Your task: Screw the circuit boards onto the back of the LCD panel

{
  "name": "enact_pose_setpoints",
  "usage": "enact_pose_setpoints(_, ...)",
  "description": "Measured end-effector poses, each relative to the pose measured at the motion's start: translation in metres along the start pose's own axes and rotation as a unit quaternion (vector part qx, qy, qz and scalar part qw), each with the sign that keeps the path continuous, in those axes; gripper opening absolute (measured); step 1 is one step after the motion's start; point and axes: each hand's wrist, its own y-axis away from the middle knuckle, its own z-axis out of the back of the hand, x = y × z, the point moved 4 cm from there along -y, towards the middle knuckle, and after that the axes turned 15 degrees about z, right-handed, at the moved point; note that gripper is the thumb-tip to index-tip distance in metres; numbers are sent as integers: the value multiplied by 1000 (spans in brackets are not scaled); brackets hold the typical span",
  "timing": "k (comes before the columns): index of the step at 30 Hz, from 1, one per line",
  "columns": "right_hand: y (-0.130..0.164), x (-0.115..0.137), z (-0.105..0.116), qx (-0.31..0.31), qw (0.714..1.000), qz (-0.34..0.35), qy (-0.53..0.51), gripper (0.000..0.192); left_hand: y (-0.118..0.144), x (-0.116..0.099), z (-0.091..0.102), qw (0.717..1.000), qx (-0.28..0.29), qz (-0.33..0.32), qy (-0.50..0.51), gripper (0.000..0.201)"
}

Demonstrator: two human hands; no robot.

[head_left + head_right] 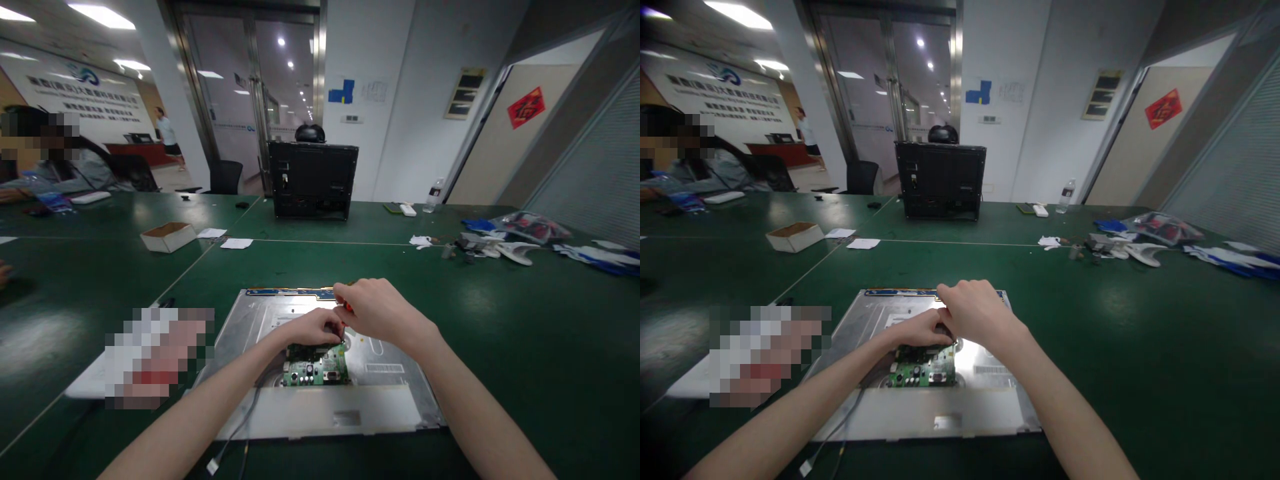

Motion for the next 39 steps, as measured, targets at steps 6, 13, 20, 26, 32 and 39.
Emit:
enact_pose_setpoints(6, 4, 4, 3, -10, 999, 29, -41, 15, 0, -2, 0, 1000, -6, 7, -3, 11)
enact_pose_setpoints(13, 5, 1, 0, -16, 999, 15, -40, 13, -1, 3, -1, 1000, -8, -6, 1, 11)
enact_pose_setpoints(20, 6, 0, -1, -24, 999, 11, -32, 12, -2, 6, -2, 1000, -12, -3, 2, 13)
enact_pose_setpoints(26, 5, -1, -2, -11, 1000, -6, -18, 15, -2, 4, -1, 1000, -7, -5, 3, 11)
enact_pose_setpoints(32, 5, -2, -2, -9, 1000, -8, -15, 14, 0, 1, -1, 1000, 7, -3, 16, 11)
enact_pose_setpoints(39, 5, -1, -1, -14, 1000, -10, -10, 15, 0, -1, 0, 1000, 10, -5, 24, 12)
